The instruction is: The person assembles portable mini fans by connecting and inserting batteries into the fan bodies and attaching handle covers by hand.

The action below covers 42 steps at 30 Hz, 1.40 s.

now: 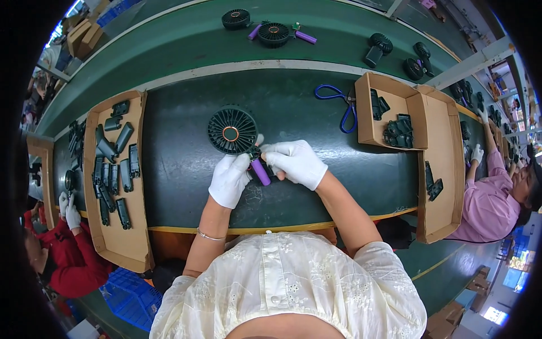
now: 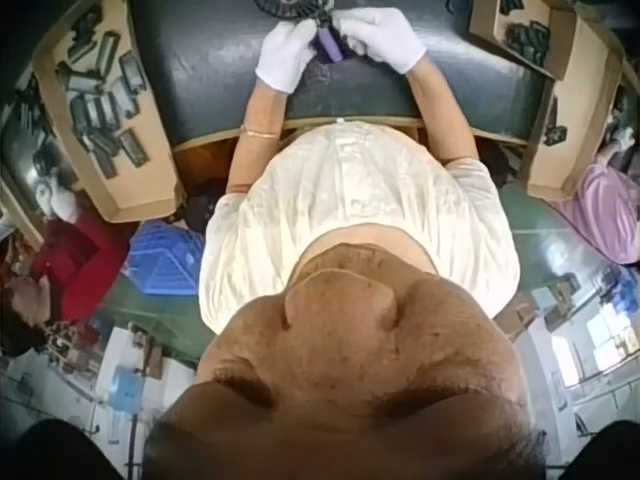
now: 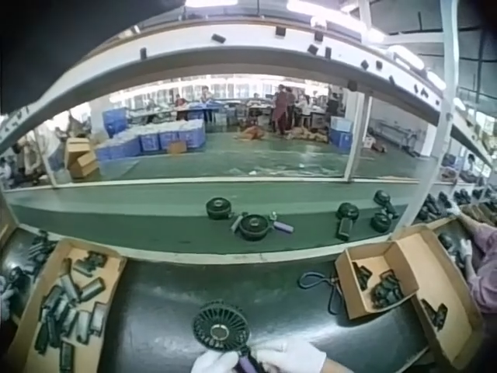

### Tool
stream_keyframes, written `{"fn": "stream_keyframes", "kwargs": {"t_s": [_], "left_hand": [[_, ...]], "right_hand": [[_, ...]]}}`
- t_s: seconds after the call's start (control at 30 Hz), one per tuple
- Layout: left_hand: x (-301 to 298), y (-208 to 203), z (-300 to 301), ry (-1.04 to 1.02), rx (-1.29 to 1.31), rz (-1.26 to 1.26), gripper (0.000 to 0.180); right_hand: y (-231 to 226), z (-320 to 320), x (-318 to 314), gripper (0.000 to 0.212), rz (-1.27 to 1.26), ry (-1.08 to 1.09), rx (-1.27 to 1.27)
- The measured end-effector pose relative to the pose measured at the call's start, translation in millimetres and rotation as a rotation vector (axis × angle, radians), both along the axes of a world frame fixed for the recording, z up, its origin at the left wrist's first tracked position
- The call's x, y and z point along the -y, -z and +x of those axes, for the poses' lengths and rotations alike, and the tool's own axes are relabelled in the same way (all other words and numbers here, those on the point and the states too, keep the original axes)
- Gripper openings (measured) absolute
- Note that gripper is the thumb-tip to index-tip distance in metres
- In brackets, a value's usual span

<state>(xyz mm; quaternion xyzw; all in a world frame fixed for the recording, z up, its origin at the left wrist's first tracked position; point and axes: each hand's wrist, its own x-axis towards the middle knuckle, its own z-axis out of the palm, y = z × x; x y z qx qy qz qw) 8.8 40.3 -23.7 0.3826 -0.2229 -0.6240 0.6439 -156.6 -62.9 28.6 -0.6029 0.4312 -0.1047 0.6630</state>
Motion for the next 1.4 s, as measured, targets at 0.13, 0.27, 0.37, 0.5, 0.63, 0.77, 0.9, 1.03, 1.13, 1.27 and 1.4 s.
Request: {"fn": "stream_keyframes", "kwargs": {"t_s": [0.13, 0.27, 0.37, 0.5, 0.63, 0.77, 0.9, 1.03, 1.13, 1.27, 1.4], "left_hand": [[3, -4, -7, -0.005, -0.031, 0.010, 0.042], [1, 15, 0, 0.005, 0.257, 0.131, 0.031], [2, 14, -3, -0.034, 0.312, 0.114, 0.029], [7, -2, -10, -0.208, 0.064, 0.120, 0.028], [12, -8, -7, -0.291, -0.174, 0.102, 0.030], [12, -4, -11, -0.303, -0.115, 0.084, 0.031], [9, -6, -13, -0.347, -0.103, 0.126, 0.022], [6, -6, -14, -0.269, 0.063, 0.130, 0.023], [6, -15, -9, -0.022, 0.156, 0.159, 0.030], [12, -11, -5, 0.118, 0.346, 0.188, 0.039], [6, -6, 1, 0.028, 0.186, 0.113, 0.042]], "right_hand": [[9, -5, 4, 0.021, 0.234, 0.029, 0.086], [4, 7, -4, 0.024, -0.071, -0.068, -0.070], [28, 14, -15, 0.020, -0.578, -0.073, -0.208], [35, 25, -28, 0.026, -0.993, 0.055, -0.234], [14, 24, -41, 0.033, -0.919, -0.064, -0.117], [35, 25, -50, 0.026, -1.186, -0.128, -0.156], [38, 27, -51, 0.017, -0.994, 0.031, -0.100], [33, 19, -39, 0.015, -0.646, 0.153, -0.073], [32, 4, -26, 0.019, -0.556, 0.110, -0.105], [25, -9, -13, 0.026, -0.480, -0.004, -0.101], [-2, -37, 19, 0.014, -0.985, 0.090, -0.071]]}}
